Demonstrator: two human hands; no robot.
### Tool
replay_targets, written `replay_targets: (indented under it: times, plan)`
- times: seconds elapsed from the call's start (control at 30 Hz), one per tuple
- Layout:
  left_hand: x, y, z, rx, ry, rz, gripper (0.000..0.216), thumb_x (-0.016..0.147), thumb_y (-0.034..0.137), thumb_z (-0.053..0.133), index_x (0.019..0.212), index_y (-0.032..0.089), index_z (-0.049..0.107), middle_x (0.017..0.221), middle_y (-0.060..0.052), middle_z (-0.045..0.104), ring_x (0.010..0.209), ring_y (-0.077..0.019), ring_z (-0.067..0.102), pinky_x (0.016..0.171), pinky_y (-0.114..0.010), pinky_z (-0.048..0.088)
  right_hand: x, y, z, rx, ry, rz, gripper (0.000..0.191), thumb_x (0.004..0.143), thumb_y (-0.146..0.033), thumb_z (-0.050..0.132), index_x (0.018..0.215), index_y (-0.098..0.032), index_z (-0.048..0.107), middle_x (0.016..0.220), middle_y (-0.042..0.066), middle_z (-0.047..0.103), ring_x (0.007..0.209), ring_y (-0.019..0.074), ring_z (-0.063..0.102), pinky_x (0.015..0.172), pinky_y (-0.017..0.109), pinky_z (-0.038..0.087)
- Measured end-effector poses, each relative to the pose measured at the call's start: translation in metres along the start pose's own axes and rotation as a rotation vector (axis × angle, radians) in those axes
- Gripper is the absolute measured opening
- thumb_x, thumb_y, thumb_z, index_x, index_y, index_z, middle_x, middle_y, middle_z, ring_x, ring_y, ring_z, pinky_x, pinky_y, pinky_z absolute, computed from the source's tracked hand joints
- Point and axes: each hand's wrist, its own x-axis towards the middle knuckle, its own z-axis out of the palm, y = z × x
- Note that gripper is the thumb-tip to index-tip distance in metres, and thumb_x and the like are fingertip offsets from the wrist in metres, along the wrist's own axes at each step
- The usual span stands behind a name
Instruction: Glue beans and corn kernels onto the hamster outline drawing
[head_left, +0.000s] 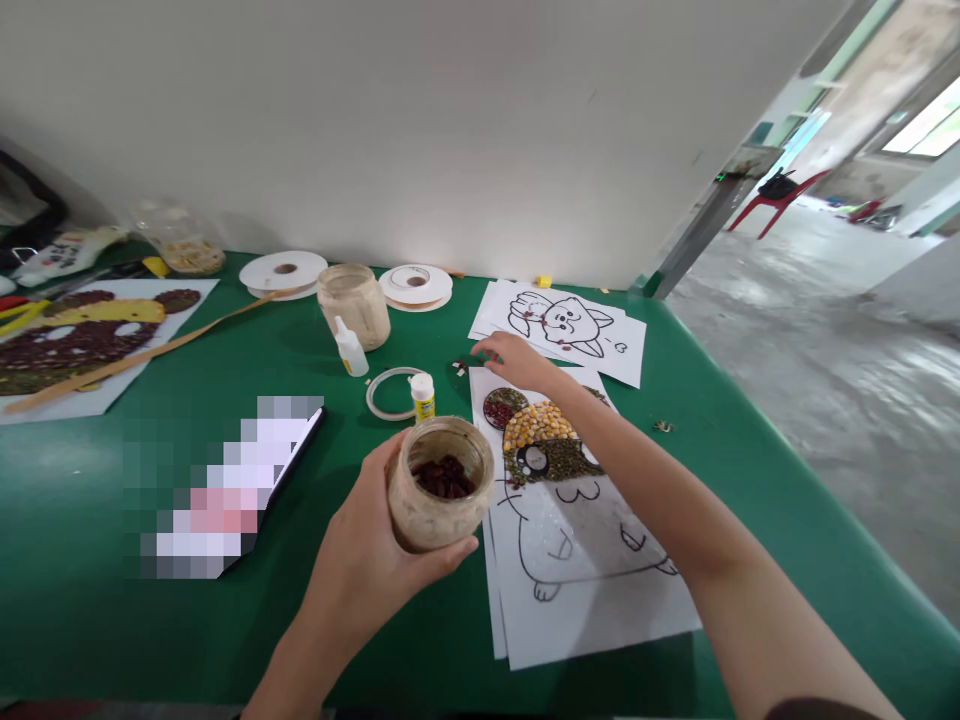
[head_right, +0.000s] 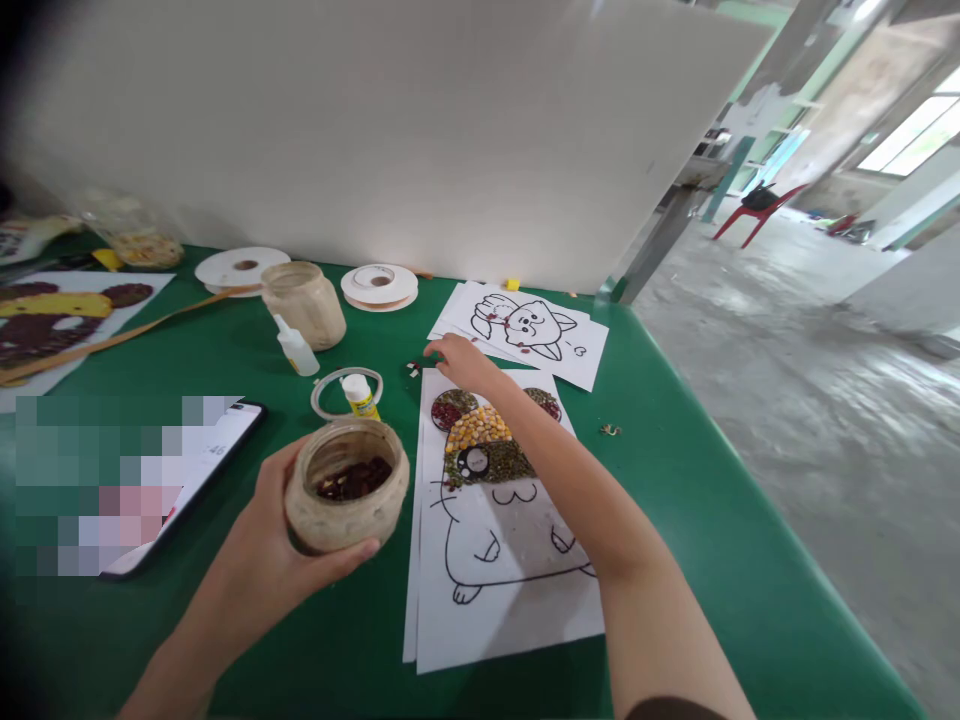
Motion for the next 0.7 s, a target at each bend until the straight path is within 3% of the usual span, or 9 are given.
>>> replay_targets:
  times: [0.17, 0.4, 0.7]
  plan:
    - [-0.001, -0.001, 0.001, -0.027, 0.013, -0.028, 0.071, 0.058, 0.039, 0.070, 0.120, 0.024, 0.039, 0.115, -0.007, 0.058, 0.104, -0.0298, 0.057, 0.080, -0.042, 0.051, 0.018, 0.003, 0.027, -0.031, -0.016, -0.037, 0.024, 0.076, -0.005, 0.050, 0.097, -0.005, 0.062, 0.093, 0.013, 0.057, 0.082, 0.0176, 0.053, 0.078, 0.029, 0.039]
    - [0.000, -0.008, 0.001, 0.021, 0.014, 0.029, 0.073, 0.057, 0.044, 0.071, 0.120, 0.026, 0.039, 0.115, -0.007, 0.058, 0.103, -0.0311, 0.058, 0.076, -0.043, 0.053, 0.027, -0.002, 0.029, -0.051, -0.067, -0.127, 0.028, 0.078, -0.007, 0.053, 0.104, -0.006, 0.061, 0.095, 0.013, 0.059, 0.087, 0.0178, 0.052, 0.079, 0.027, 0.037]
    - [-0.001, 0.002, 0.001, -0.020, 0.028, -0.041, 0.071, 0.056, 0.039, 0.072, 0.118, 0.025, 0.041, 0.114, -0.006, 0.058, 0.104, -0.0305, 0.057, 0.081, -0.043, 0.050, 0.034, -0.001, 0.033, -0.047, -0.051, -0.134, 0.017, 0.075, -0.007, 0.052, 0.080, -0.012, 0.068, 0.084, 0.008, 0.064, 0.078, 0.0154, 0.054, 0.073, 0.025, 0.038]
